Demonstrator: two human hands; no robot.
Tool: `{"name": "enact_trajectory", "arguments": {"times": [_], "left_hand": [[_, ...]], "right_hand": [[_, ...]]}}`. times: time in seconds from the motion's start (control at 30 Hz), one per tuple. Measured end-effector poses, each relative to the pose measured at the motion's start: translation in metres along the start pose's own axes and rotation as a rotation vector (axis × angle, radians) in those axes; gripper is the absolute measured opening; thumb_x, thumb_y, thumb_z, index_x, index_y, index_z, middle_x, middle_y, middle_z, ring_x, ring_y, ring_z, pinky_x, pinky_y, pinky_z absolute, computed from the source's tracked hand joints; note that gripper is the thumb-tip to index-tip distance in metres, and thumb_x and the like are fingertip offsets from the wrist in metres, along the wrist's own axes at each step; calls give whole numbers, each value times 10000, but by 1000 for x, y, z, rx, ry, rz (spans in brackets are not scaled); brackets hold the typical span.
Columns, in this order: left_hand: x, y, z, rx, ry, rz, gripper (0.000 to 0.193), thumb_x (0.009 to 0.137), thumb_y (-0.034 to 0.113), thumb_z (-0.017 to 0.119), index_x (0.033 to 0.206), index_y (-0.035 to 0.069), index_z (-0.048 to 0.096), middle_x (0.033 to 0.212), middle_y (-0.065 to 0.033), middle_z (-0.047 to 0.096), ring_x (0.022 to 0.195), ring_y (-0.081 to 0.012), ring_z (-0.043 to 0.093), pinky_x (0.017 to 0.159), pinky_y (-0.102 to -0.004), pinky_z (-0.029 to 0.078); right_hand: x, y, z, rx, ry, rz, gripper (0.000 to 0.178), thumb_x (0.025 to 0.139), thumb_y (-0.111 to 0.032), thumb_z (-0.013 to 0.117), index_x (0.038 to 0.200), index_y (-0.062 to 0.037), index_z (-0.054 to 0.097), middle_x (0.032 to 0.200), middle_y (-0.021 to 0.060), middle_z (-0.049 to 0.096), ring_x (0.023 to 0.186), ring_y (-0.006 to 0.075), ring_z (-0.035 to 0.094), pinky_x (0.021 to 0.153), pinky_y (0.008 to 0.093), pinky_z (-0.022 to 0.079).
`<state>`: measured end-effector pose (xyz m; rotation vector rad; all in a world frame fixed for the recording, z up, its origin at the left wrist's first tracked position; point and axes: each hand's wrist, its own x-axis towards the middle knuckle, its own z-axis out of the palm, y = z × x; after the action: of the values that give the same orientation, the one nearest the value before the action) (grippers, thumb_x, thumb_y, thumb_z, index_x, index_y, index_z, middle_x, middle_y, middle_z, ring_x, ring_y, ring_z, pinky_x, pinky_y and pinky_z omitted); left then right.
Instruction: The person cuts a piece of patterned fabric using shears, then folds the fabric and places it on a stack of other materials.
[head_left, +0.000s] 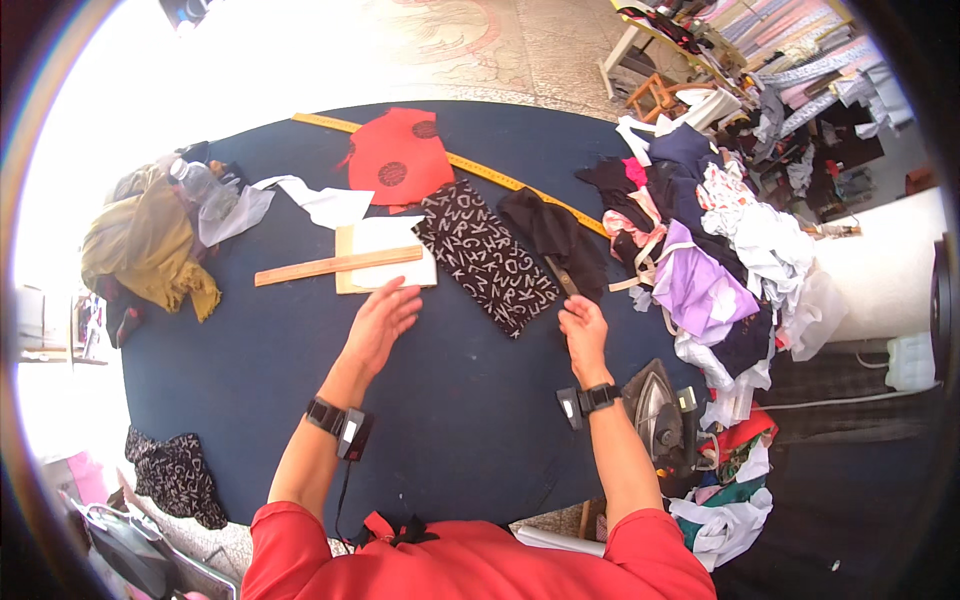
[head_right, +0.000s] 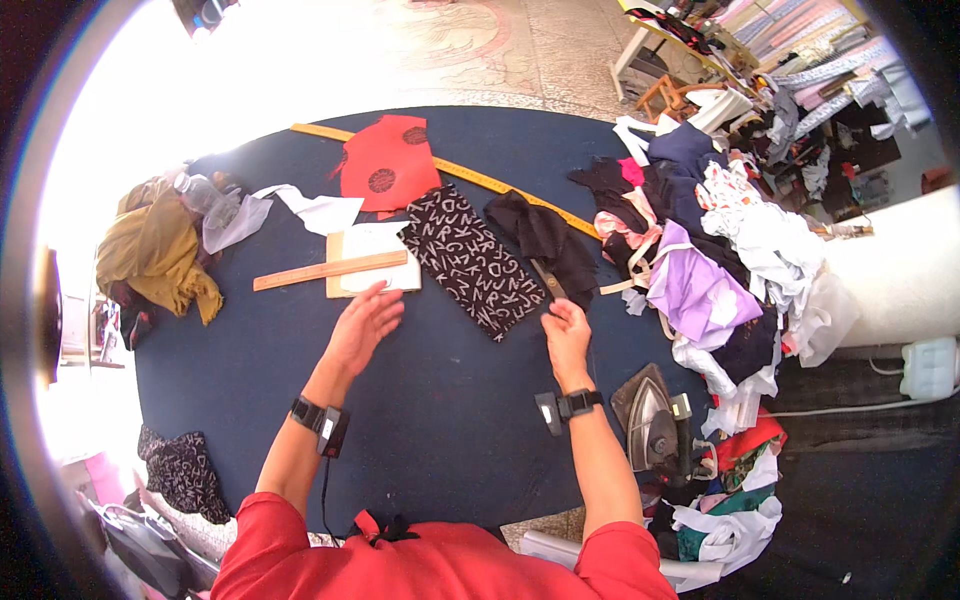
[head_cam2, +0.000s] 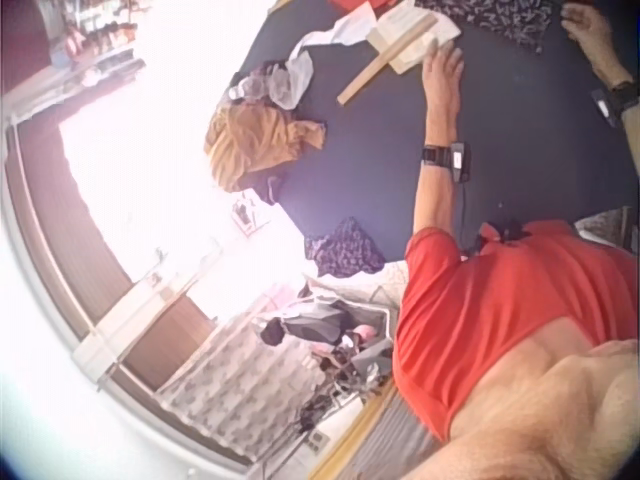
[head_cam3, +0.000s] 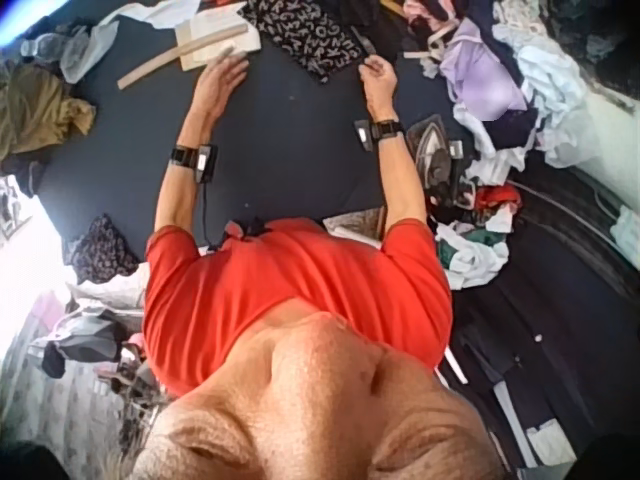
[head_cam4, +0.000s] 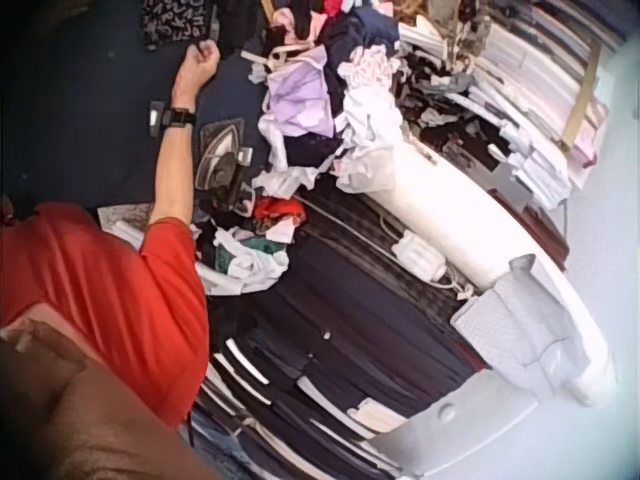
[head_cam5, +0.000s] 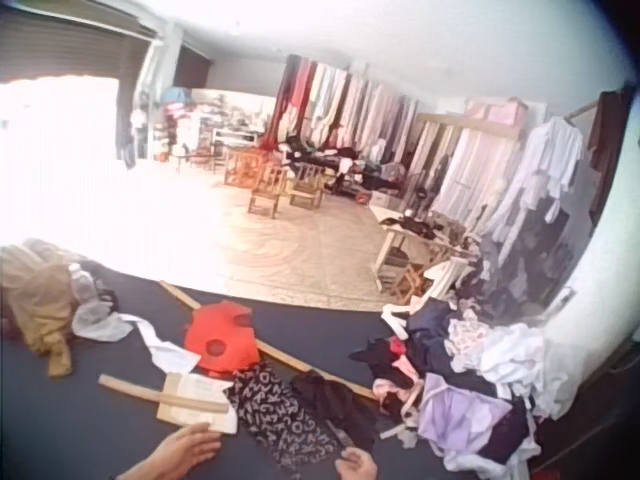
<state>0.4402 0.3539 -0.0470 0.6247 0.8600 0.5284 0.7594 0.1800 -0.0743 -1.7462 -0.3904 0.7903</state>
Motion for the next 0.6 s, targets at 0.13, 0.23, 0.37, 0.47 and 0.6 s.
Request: {"name": "enact_trajectory", "arguments": {"times": [0.13, 0.23, 0.37, 0.47, 0.6], "left_hand": [[-73, -32, -60, -54, 180, -8, 312, 951, 152, 534, 1245, 48, 520, 1109, -103, 646, 917, -197, 646, 842, -321, 516], [-122, -38, -83, -152, 302, 45, 280, 946, 135, 537, 1209, 37, 529, 1077, -109, 648, 871, -195, 652, 797, -308, 533], [-205, -37, -148, -73, 522, 149, 266, 946, 121, 523, 1197, 34, 534, 1059, -95, 643, 836, -166, 639, 778, -290, 530], [-262, -32, -193, -33, 728, 264, 247, 931, 80, 514, 1169, 30, 551, 1030, -81, 640, 819, -142, 624, 768, -281, 523], [-360, -26, -312, 197, 1258, 623, 271, 861, -3, 516, 1121, 28, 585, 984, -64, 631, 851, -152, 607, 778, -272, 506]], "right_hand": [[-65, 5, 0, -14, -104, 152, 221, 847, -66, 678, 1051, -14, 613, 863, 85, 664, 657, 139, 648, 560, 247, 528], [-94, 4, -22, -68, -148, 181, 193, 835, -50, 686, 1014, -19, 623, 821, 68, 656, 619, 129, 629, 533, 240, 515], [-158, 20, -25, -184, -239, 190, 145, 851, -39, 653, 992, -37, 620, 800, 37, 649, 593, 111, 617, 511, 217, 500], [-179, 14, 8, -210, -351, 157, 97, 870, -28, 627, 966, -30, 613, 798, 34, 642, 599, 95, 597, 517, 209, 478], [-228, 7, 46, -293, -480, 106, 81, 872, -28, 619, 950, -42, 611, 784, 19, 629, 590, 80, 579, 523, 195, 461]]}}
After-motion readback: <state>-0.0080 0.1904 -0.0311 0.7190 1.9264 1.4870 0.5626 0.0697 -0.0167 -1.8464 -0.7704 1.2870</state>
